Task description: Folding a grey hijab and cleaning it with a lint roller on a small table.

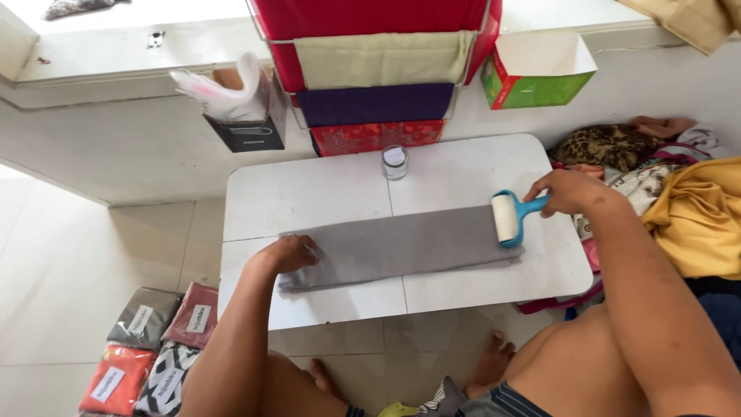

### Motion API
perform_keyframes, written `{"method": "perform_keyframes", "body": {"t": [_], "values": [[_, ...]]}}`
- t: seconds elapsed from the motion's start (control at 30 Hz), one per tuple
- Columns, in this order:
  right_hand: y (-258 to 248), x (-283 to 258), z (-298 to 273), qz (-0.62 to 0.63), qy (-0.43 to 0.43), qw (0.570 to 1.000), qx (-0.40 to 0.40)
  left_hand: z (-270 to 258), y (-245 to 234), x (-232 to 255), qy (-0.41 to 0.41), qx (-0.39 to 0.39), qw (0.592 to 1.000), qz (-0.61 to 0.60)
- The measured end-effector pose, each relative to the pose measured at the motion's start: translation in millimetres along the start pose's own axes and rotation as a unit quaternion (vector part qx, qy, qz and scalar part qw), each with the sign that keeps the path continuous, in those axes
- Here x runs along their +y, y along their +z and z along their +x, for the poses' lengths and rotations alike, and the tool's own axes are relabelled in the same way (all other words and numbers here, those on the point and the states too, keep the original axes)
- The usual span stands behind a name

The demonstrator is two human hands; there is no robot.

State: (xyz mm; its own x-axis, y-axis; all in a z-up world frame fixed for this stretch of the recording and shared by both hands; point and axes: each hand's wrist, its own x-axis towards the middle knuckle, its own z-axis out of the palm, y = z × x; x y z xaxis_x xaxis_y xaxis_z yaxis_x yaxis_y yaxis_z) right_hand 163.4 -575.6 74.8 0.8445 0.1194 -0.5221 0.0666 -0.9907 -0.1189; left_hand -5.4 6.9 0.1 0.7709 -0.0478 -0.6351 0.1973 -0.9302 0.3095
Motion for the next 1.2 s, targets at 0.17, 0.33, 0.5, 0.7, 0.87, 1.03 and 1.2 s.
{"method": "perform_keyframes", "body": {"t": [0.17,0.33,0.5,0.7,0.87,1.03,1.2], "values": [[-26,-63,-60,-0.08,0.004,0.997,0.011,-32,-19,30,-0.086,-0.01,0.996,0.015],[-24,-129,-98,-0.071,-0.131,0.988,0.051,2,8,-15,0.004,-0.003,1.0,-0.031],[24,-182,-99,-0.065,-0.282,0.957,0.018,-5,1,-5,-0.012,0.003,1.0,0.004],[28,-183,-91,-0.022,-0.267,0.963,-0.024,-1,6,-11,-0.017,-0.009,1.0,0.02],[18,-128,-71,-0.051,-0.164,0.985,-0.029,-10,2,-9,-0.02,-0.014,0.999,0.025],[27,-156,-90,-0.04,-0.202,0.979,-0.008,-10,-2,-5,-0.02,-0.03,0.999,0.029],[42,-155,-84,0.074,-0.268,0.96,-0.014,-14,-7,4,-0.04,-0.036,0.998,0.025]]}}
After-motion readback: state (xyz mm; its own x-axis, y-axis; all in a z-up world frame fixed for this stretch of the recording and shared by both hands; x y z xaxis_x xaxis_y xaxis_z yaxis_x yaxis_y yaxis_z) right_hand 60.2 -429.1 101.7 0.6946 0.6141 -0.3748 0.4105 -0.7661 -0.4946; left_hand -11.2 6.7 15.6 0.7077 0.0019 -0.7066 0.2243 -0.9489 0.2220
